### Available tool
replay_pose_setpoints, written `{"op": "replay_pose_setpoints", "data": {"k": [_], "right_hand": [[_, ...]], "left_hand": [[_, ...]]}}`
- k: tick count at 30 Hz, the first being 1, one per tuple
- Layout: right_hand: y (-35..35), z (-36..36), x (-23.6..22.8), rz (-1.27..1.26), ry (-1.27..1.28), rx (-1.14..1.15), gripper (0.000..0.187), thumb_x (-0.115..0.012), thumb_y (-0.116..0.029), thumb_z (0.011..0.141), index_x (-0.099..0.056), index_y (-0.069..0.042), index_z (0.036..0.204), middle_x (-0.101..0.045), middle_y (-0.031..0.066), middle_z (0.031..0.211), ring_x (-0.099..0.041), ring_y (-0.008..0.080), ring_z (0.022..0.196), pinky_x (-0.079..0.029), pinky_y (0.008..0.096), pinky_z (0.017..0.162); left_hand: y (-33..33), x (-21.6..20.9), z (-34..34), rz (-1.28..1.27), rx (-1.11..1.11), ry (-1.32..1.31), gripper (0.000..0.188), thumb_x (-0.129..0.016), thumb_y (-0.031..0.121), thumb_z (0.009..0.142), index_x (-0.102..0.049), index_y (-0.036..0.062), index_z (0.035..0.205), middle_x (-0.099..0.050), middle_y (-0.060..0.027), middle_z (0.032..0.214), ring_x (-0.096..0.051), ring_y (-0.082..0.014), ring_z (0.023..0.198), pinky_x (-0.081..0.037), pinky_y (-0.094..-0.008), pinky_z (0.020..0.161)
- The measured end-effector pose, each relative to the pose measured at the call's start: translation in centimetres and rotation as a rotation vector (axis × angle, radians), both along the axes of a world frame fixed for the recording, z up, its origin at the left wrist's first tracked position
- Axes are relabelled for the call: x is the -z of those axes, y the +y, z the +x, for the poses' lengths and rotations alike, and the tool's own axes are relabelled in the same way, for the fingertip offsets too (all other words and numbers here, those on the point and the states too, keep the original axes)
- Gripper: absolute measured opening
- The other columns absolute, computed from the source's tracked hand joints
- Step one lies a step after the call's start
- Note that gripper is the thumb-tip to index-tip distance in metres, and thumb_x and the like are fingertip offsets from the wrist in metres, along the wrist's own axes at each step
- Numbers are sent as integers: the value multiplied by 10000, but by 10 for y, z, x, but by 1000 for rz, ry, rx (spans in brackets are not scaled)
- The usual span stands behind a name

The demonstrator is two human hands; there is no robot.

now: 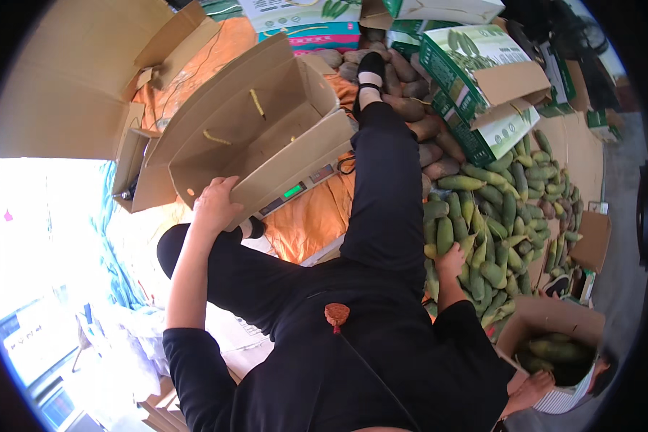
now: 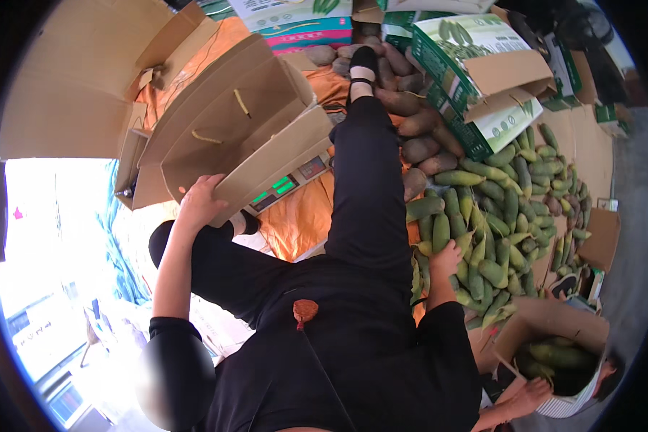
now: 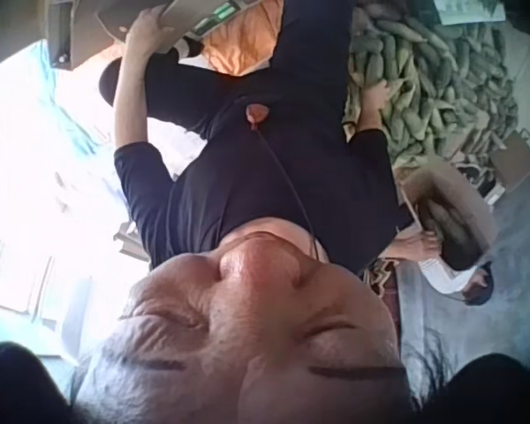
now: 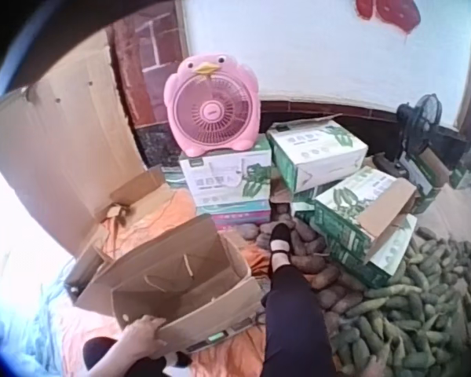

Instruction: Sort green produce from a pile into a cardboard box on a digital scale to reach a target weight.

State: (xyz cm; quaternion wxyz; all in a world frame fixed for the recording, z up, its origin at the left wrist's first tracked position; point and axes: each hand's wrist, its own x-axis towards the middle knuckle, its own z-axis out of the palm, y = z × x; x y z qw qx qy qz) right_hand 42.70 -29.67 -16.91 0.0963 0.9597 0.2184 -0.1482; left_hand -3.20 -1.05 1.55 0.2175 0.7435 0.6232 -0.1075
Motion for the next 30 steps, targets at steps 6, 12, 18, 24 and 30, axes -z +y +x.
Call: {"op": "replay_pose_setpoints", "data": {"k": [6,12,18,24,30], "right_hand": [[-26,52,49,250,286,179,630,-748,-125,663,-470,-2,1215,-561,190,1128,-573,357,1015,-464,435,862],[12,61,17,523,533,391,592,-724,-25,696,-456,28,1221,-561,152,1137,-570,279,986,-471,386,817],[105,50,-88,817,666,-41,592,-680,13,712,-457,10,1260,-548,127,1169,-549,227,1036,-448,335,884],[230,-22,-224,923,771,-611,569,-674,-5,694,-496,-6,1235,-551,100,1178,-524,203,1103,-401,313,963],[330,-134,-258,825,814,-1272,570,-692,-20,649,-524,-18,1194,-560,89,1137,-537,214,1090,-401,322,964]], "left_hand": [[5,30,-2,190,41,-78,216,-523,23,774,-661,53,937,-651,-187,866,-621,-372,883,-501,-452,798],[5,35,-11,94,24,58,287,-537,1,761,-668,79,1003,-660,-171,904,-636,-342,908,-515,-434,795],[2,40,-16,130,10,12,227,-553,50,788,-676,73,978,-647,-192,840,-628,-358,869,-500,-456,781],[-1,32,-12,80,23,67,342,-544,10,754,-680,106,1053,-673,-151,916,-639,-311,921,-513,-411,814],[-1,40,-18,69,10,94,217,-567,75,804,-693,130,973,-679,-124,941,-660,-299,916,-544,-395,775]]}}
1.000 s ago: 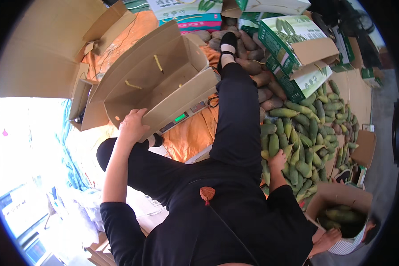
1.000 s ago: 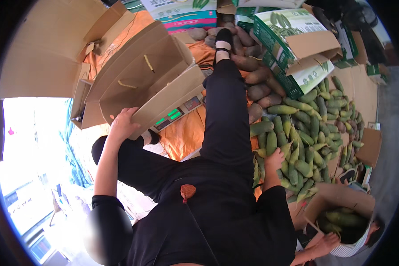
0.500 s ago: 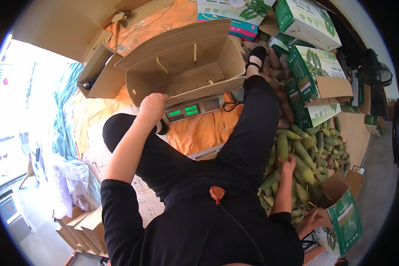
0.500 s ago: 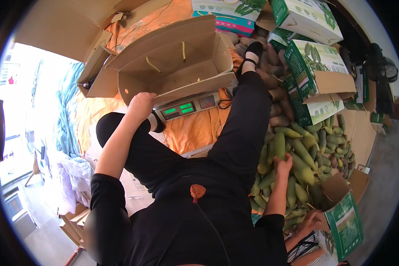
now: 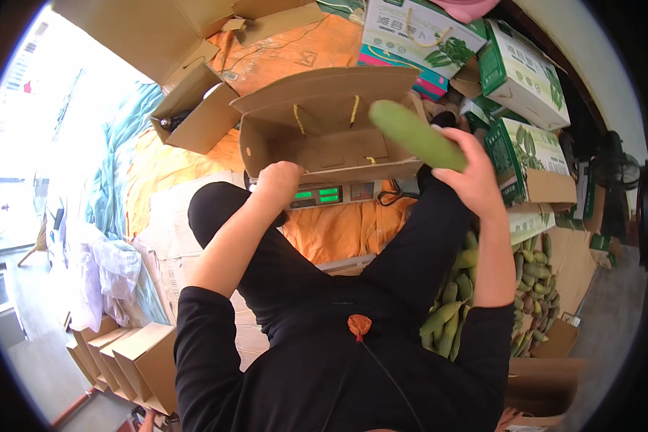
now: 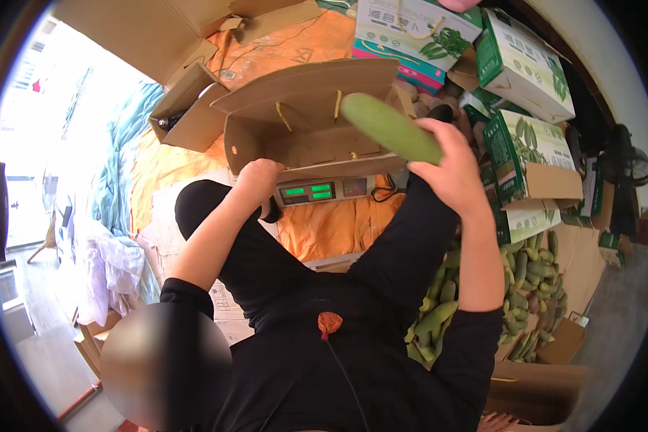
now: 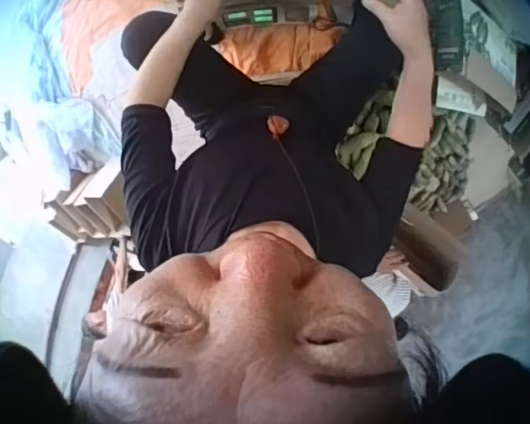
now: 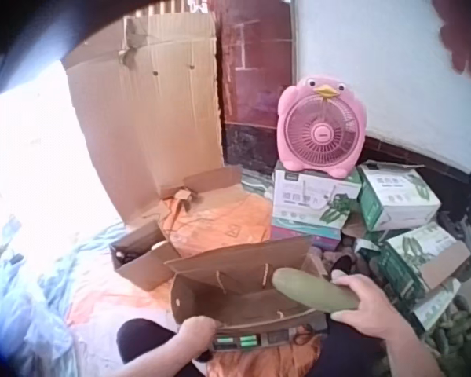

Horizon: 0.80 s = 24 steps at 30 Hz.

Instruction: Sort green produce from a pile into a cardboard box on a digital scale to reach a target weight.

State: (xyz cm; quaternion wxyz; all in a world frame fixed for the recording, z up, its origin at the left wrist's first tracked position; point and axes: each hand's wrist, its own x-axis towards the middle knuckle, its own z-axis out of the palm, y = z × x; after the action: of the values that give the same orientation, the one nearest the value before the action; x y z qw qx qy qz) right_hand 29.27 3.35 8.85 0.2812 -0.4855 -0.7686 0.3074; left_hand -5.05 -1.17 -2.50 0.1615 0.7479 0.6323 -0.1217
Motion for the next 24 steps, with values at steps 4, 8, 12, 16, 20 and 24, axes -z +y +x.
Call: {"op": "replay_pose_setpoints", "data": {"k": [4,8,12,16,20,24], "right_hand": [[41,-80,47,-24,-211,-213,500,-728,-122,625,-569,-101,1098,-593,115,1060,-529,326,1052,-435,420,885],[50,-142,88,-66,-429,-302,500,-724,-137,644,-571,-140,1119,-595,94,1049,-537,314,1054,-446,437,866],[58,-160,137,-220,-532,-359,472,-689,-145,696,-571,-151,1153,-596,98,1134,-532,300,1112,-447,437,901],[65,-141,127,-243,-400,-358,458,-678,-116,738,-562,-93,1181,-616,120,1151,-579,286,1074,-461,379,928],[67,-76,74,-207,20,-238,366,-628,-81,817,-563,-39,1175,-630,72,1067,-591,160,964,-477,302,867],[41,24,45,-212,236,129,324,-598,-63,858,-573,-25,1179,-629,68,1042,-579,127,960,-470,262,845]], "left_hand": [[-3,12,0,23,14,1,163,-564,82,805,-697,97,898,-688,-127,879,-679,-302,864,-555,-403,727],[-5,1,6,11,-101,-69,151,-566,88,805,-697,81,881,-689,-124,872,-682,-304,859,-556,-413,718],[-2,4,7,9,-79,-96,148,-568,87,804,-701,76,867,-690,-129,885,-681,-304,865,-556,-413,721],[2,4,5,-114,-12,57,506,-818,27,426,-668,135,897,-682,-95,895,-658,-257,926,-533,-355,796],[5,0,-4,-120,9,58,797,-875,142,191,-662,94,958,-672,-140,913,-635,-308,944,-514,-394,835],[2,-6,-7,14,90,0,408,-753,-7,554,-655,66,943,-661,-150,906,-635,-326,915,-524,-416,799]]}}
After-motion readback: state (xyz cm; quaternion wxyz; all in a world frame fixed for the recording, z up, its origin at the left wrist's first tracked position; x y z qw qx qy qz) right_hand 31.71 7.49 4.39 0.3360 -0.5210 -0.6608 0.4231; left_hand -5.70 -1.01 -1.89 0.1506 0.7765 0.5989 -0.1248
